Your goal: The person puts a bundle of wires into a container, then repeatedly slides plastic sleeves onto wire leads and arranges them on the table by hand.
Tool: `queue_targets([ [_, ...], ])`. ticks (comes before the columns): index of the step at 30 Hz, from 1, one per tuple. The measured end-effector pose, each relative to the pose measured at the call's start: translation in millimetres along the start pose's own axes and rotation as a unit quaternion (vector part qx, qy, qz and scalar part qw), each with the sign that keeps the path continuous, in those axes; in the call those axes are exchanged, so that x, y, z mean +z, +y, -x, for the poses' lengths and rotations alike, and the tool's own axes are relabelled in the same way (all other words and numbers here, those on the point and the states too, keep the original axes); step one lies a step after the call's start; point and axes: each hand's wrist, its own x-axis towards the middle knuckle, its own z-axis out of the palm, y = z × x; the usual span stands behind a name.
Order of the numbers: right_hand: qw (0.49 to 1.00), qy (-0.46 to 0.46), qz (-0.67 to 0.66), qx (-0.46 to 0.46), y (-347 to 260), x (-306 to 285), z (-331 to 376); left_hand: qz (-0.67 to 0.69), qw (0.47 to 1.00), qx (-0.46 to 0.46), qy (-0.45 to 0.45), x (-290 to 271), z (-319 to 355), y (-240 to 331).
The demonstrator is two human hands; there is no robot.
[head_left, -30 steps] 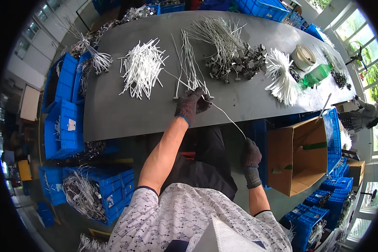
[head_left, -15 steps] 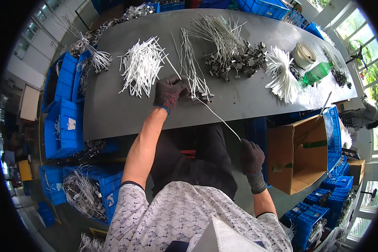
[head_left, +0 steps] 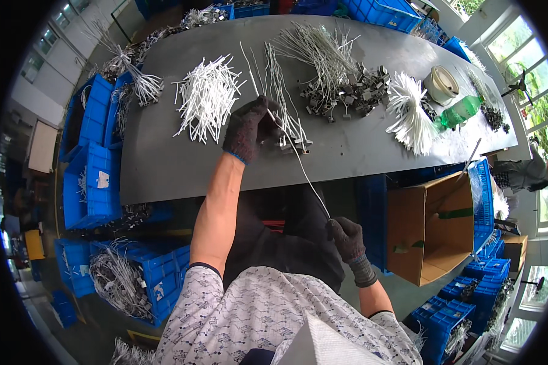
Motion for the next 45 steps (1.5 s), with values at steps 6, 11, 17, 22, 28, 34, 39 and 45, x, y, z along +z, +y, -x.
queue_targets([
  [6,0.981,-0.111,-0.08,0.137,-25,-9,-5,0.019,0.996,0.013,-0.087,6,3,-23],
  [11,0.938,-0.211,-0.208,0.182,2,-14,-2,0.086,0.989,-0.011,-0.118,12,3,-43],
  [17,0.876,-0.186,-0.38,0.232,7,-28,7,0.028,0.993,0.052,-0.102,9,3,-36],
  [22,0.938,-0.167,-0.234,0.195,-9,-35,5,-0.02,0.995,0.067,-0.074,-10,-3,-35],
  [28,0.998,-0.041,0.016,0.05,-15,-19,5,-0.039,0.999,0.01,-0.022,2,-7,-21],
  [34,0.998,0.009,0.037,-0.054,-6,12,-26,-0.163,0.982,-0.01,-0.097,7,0,-59],
  [39,0.978,0.094,0.131,-0.133,14,10,-15,-0.248,0.968,0.031,0.027,-23,-12,-61],
  [45,0.952,0.132,0.218,-0.168,9,10,3,-0.146,0.981,0.061,0.113,-19,-7,-66],
])
